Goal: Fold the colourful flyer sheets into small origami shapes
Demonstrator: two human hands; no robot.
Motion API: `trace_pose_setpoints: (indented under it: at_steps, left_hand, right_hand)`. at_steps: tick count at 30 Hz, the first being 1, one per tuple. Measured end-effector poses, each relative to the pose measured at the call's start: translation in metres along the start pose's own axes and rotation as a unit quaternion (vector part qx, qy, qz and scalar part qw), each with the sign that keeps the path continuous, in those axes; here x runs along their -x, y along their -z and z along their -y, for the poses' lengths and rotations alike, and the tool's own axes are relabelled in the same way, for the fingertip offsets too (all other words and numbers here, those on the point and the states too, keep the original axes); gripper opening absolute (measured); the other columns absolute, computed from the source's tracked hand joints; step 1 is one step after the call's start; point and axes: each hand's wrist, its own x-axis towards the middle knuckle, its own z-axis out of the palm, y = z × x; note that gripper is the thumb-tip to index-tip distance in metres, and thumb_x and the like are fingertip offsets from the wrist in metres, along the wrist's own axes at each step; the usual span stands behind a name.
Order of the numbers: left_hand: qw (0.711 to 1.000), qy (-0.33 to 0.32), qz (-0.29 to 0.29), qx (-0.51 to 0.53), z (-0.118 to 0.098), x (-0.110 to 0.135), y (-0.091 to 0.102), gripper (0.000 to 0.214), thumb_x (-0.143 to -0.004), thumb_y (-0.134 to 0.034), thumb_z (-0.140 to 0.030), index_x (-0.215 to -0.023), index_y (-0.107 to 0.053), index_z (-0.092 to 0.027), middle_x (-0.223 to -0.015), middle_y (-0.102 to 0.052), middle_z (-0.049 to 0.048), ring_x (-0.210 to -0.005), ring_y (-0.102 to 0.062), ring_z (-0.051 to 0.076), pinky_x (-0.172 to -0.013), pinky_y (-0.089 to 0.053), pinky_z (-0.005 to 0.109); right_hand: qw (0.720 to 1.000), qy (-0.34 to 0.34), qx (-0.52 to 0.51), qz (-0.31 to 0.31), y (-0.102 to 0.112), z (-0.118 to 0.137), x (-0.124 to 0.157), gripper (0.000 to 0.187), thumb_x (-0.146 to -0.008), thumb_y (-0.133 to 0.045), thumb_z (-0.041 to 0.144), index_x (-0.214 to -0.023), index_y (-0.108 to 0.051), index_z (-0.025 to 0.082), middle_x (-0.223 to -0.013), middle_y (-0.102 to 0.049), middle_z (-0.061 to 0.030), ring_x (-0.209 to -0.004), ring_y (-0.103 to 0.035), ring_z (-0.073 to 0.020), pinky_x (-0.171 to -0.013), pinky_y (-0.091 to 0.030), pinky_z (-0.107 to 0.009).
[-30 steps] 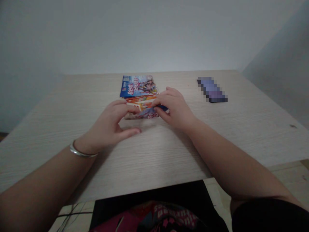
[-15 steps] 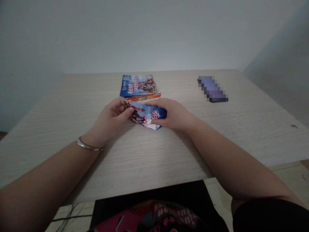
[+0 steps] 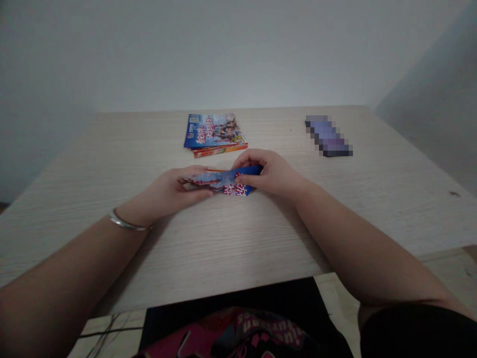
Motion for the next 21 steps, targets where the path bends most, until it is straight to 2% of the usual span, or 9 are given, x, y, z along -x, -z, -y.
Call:
trace_pose_setpoints:
  at_steps: [4,9,13,15,19,21]
  left_hand:
    - [1.000,0.019,0.009,0.012,0.007,0.000,0.001,0.023,-0.087,-0.066,-0.027,-0.108,-0.071,-0.019,-0.108,-0.078,0.0056,-0.094,-0.073,0.018,-0.091,-0.060,0.036]
    - [0.996,0.032,-0.067,0.044,0.020,-0.002,0.000,0.029,-0.084,-0.070,-0.032,-0.109,-0.070,-0.019,-0.115,-0.076,0.0068,-0.102,-0.072,0.022,-0.098,-0.058,0.042]
    - [0.990,0.050,-0.121,0.052,0.017,-0.002,0.000,0.026,-0.084,-0.071,-0.033,-0.105,-0.071,-0.019,-0.112,-0.077,0.0075,-0.100,-0.072,0.023,-0.097,-0.059,0.043]
    - [0.990,0.042,-0.128,0.046,0.014,-0.001,0.000,0.025,-0.083,-0.071,-0.033,-0.104,-0.071,-0.020,-0.108,-0.077,0.0064,-0.096,-0.072,0.022,-0.092,-0.060,0.040]
    - [0.997,0.032,-0.075,-0.007,0.006,0.002,-0.002,0.015,-0.083,-0.068,-0.031,-0.092,-0.070,-0.020,-0.088,-0.076,0.0030,-0.077,-0.069,0.017,-0.071,-0.059,0.030]
    - [0.998,0.025,-0.042,-0.024,0.004,0.003,-0.002,0.014,-0.084,-0.065,-0.029,-0.092,-0.070,-0.019,-0.087,-0.075,0.0025,-0.076,-0.067,0.016,-0.069,-0.056,0.027]
  right_hand:
    - [1.000,0.009,-0.018,0.014,0.001,0.000,0.000,0.028,-0.076,-0.080,0.032,-0.095,-0.063,0.020,-0.082,-0.067,0.0006,-0.072,-0.064,-0.0123,-0.065,-0.054,-0.026]
    - [0.999,0.049,-0.011,-0.003,0.000,-0.003,0.000,0.040,-0.077,-0.080,0.035,-0.106,-0.054,0.024,-0.096,-0.066,0.0001,-0.084,-0.066,-0.0141,-0.067,-0.055,-0.024]
    - [0.997,0.045,-0.015,-0.060,-0.005,-0.016,-0.004,0.049,-0.076,-0.079,0.030,-0.118,-0.055,0.025,-0.121,-0.063,-0.0053,-0.104,-0.064,-0.0194,-0.075,-0.058,-0.029]
    - [0.996,0.025,-0.028,-0.085,-0.006,-0.024,-0.007,0.049,-0.077,-0.077,0.026,-0.121,-0.055,0.024,-0.116,-0.066,-0.0052,-0.099,-0.066,-0.0186,-0.077,-0.059,-0.031]
    - [0.996,0.010,-0.059,-0.061,-0.006,-0.031,-0.012,0.043,-0.078,-0.075,0.023,-0.117,-0.058,0.023,-0.106,-0.070,-0.0037,-0.091,-0.069,-0.0174,-0.080,-0.060,-0.034]
    - [0.995,0.016,-0.073,-0.060,-0.006,-0.029,-0.012,0.037,-0.077,-0.076,0.022,-0.111,-0.061,0.022,-0.104,-0.072,-0.0034,-0.090,-0.069,-0.0164,-0.081,-0.060,-0.034]
